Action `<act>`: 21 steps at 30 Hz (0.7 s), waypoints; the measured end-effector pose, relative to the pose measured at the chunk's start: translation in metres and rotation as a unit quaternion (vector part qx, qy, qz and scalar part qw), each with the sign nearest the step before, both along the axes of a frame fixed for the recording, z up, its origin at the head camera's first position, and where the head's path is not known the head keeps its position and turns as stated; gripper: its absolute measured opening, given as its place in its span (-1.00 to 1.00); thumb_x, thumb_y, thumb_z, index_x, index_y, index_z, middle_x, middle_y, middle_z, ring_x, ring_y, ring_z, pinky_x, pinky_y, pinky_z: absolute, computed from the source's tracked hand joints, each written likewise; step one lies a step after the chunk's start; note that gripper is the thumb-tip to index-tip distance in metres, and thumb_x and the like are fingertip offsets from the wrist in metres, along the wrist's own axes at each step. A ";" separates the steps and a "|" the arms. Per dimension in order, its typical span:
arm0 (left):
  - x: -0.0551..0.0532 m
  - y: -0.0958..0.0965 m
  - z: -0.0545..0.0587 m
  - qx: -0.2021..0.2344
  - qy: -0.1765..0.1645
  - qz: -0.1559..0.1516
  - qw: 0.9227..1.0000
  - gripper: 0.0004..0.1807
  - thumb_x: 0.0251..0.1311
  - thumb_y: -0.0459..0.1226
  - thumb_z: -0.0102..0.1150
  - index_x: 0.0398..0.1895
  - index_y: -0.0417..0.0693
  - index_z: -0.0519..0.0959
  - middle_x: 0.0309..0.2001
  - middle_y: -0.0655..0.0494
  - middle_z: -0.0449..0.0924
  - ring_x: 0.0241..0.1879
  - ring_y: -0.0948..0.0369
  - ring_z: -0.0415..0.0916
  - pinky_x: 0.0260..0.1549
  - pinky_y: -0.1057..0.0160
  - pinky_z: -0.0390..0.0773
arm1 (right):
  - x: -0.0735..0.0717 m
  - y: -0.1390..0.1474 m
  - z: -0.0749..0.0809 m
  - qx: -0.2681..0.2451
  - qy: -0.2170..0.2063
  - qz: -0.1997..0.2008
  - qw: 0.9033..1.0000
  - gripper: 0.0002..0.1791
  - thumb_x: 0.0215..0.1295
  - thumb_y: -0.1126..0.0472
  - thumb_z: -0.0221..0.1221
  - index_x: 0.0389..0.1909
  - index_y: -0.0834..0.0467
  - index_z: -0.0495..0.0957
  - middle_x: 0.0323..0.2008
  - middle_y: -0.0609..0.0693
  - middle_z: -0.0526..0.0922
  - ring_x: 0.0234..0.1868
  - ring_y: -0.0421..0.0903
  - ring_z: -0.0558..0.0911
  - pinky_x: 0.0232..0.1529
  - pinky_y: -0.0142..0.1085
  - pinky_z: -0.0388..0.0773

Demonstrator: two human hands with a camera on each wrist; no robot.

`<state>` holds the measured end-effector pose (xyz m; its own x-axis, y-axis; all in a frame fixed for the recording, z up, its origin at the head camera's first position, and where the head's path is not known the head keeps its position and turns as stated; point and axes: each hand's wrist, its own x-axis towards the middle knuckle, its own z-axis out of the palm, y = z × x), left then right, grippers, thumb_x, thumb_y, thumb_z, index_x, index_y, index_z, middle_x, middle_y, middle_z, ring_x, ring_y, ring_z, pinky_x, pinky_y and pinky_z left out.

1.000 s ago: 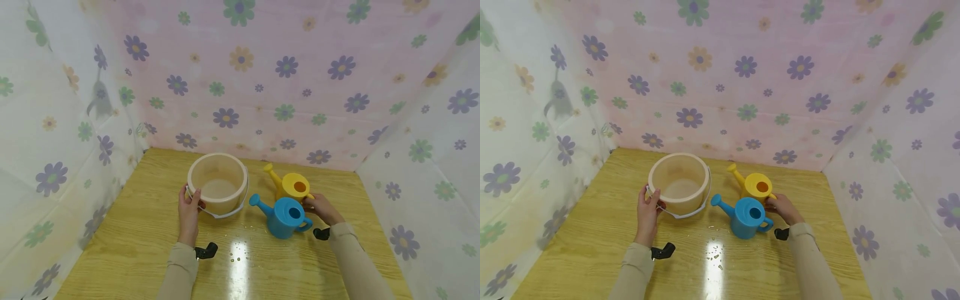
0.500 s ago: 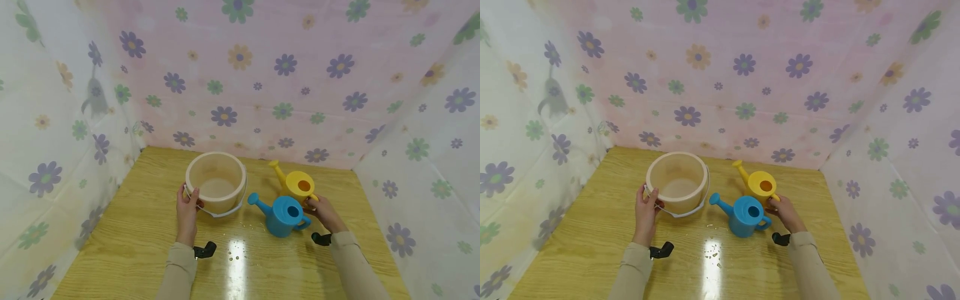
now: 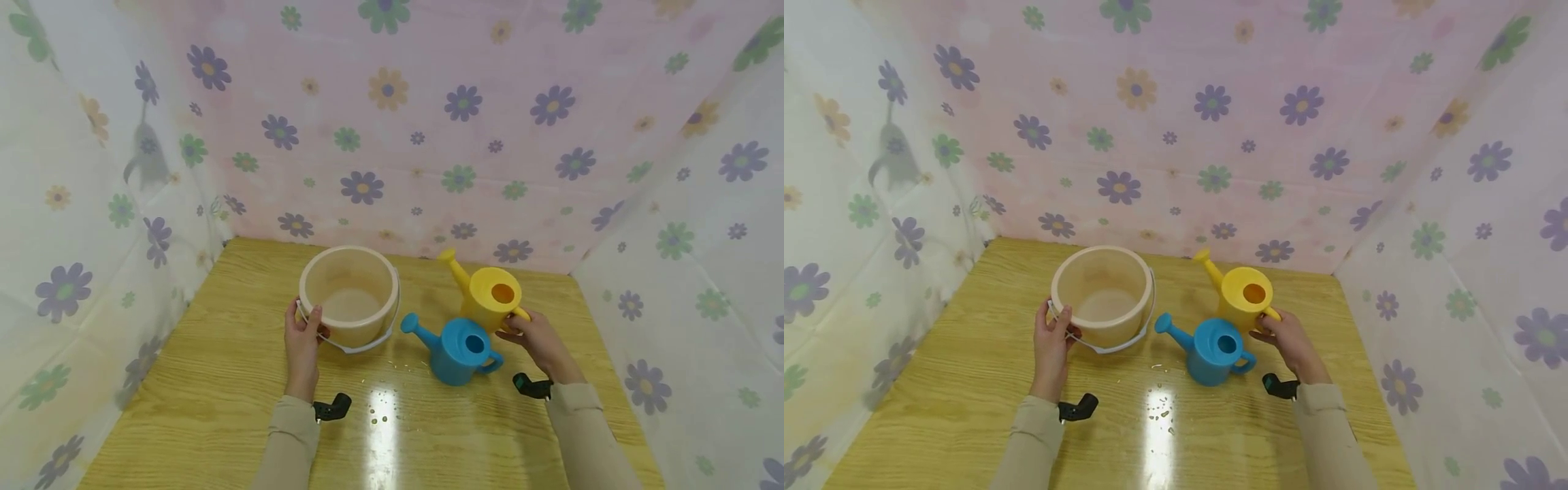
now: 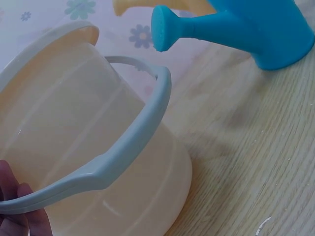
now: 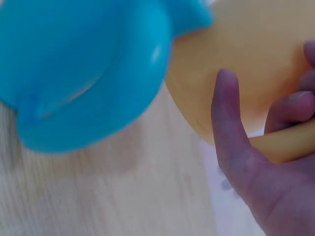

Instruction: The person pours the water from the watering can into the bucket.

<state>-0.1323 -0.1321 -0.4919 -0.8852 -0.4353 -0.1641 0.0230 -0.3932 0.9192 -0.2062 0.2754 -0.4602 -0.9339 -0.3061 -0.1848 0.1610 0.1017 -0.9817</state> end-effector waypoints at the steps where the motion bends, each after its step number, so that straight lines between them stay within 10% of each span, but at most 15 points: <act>1: 0.000 0.000 0.000 0.001 0.001 0.000 1.000 -0.38 0.17 -0.12 0.09 0.28 0.17 0.10 -0.49 0.09 0.46 -0.54 0.16 0.43 -0.40 0.20 0.44 | 0.001 -0.001 0.003 -0.007 0.003 0.001 1.000 -0.86 0.29 0.39 -0.09 -0.43 0.39 0.27 -0.43 0.22 0.21 -0.03 0.28 0.35 -0.01 0.01 0.35; 21: 0.000 -0.002 -0.002 0.000 -0.002 -0.005 1.000 -0.39 0.16 -0.09 0.10 0.26 0.19 0.11 -0.49 0.10 0.47 -0.52 0.14 0.42 -0.38 0.19 0.43 | 0.026 -0.027 0.046 -0.171 0.032 0.068 0.982 -0.74 0.32 0.49 -0.18 -0.39 0.28 0.48 -0.33 0.10 0.46 -0.10 0.07 0.51 -0.04 -0.05 0.39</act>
